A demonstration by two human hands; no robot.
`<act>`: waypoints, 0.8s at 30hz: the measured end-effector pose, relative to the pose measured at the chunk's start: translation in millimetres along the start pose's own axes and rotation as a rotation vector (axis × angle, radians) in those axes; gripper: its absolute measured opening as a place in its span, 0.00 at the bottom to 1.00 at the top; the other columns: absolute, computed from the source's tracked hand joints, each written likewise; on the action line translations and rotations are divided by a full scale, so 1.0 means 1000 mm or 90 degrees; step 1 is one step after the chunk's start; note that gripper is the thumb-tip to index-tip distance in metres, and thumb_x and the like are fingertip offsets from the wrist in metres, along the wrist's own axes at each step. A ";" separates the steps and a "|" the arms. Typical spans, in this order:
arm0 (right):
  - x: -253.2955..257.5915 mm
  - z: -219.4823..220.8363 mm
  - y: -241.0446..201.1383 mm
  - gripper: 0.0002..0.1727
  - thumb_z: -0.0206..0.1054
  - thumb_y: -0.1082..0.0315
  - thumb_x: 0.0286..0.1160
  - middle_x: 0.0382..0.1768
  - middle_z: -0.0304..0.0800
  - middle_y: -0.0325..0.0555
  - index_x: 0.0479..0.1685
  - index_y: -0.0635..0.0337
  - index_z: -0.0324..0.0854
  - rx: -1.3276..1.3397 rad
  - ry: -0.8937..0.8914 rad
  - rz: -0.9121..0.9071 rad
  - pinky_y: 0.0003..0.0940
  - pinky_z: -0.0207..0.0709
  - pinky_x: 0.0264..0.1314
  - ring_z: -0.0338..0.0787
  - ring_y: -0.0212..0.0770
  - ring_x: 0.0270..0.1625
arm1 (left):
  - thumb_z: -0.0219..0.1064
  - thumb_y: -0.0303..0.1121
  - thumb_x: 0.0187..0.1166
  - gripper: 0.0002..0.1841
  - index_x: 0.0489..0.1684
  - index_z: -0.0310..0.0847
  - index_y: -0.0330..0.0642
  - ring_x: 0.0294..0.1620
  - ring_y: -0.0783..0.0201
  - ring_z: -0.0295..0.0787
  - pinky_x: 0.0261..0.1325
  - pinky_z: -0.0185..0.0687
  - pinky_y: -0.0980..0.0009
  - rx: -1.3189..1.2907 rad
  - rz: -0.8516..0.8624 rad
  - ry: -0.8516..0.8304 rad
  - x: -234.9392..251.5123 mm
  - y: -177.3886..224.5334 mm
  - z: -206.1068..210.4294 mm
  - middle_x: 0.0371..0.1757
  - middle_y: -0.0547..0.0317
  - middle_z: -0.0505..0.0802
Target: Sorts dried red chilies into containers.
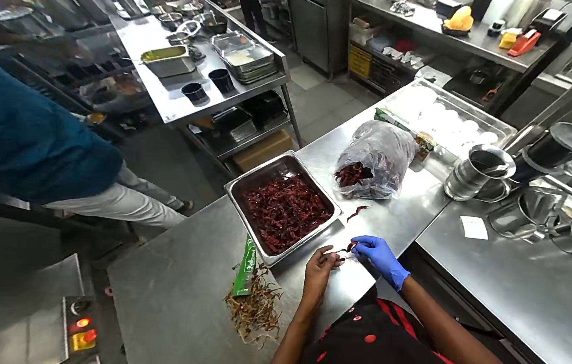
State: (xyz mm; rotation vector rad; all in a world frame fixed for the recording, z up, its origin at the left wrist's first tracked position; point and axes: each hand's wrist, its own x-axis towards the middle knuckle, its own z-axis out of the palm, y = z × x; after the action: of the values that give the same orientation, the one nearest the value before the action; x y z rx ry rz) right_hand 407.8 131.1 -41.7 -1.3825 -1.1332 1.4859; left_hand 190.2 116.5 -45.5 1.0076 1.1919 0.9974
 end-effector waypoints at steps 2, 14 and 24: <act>0.001 0.002 -0.002 0.16 0.65 0.70 0.82 0.37 0.94 0.47 0.64 0.56 0.88 0.002 -0.033 0.006 0.38 0.87 0.45 0.91 0.41 0.36 | 0.75 0.37 0.77 0.32 0.84 0.71 0.49 0.39 0.62 0.94 0.49 0.94 0.62 0.208 0.081 -0.048 -0.001 0.009 0.000 0.40 0.58 0.96; -0.003 0.015 -0.030 0.10 0.60 0.55 0.88 0.27 0.81 0.37 0.48 0.50 0.81 -0.284 -0.093 -0.183 0.37 0.79 0.33 0.82 0.35 0.28 | 0.56 0.42 0.92 0.15 0.46 0.87 0.44 0.30 0.61 0.90 0.34 0.90 0.64 0.220 0.051 -0.197 0.002 0.037 0.006 0.37 0.59 0.93; -0.001 0.030 -0.057 0.26 0.61 0.46 0.86 0.19 0.76 0.41 0.21 0.55 0.78 -0.167 -0.106 -0.079 0.36 0.68 0.27 0.75 0.37 0.23 | 0.58 0.29 0.85 0.15 0.26 0.86 0.36 0.17 0.67 0.76 0.20 0.73 0.74 -0.004 0.126 -0.010 -0.014 0.048 0.026 0.21 0.56 0.85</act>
State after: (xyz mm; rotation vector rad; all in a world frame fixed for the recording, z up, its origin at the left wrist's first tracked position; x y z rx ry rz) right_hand 376.6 143.5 13.2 -1.3498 -1.5364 1.4214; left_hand 211.1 113.3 6.9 1.1424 1.0894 1.1448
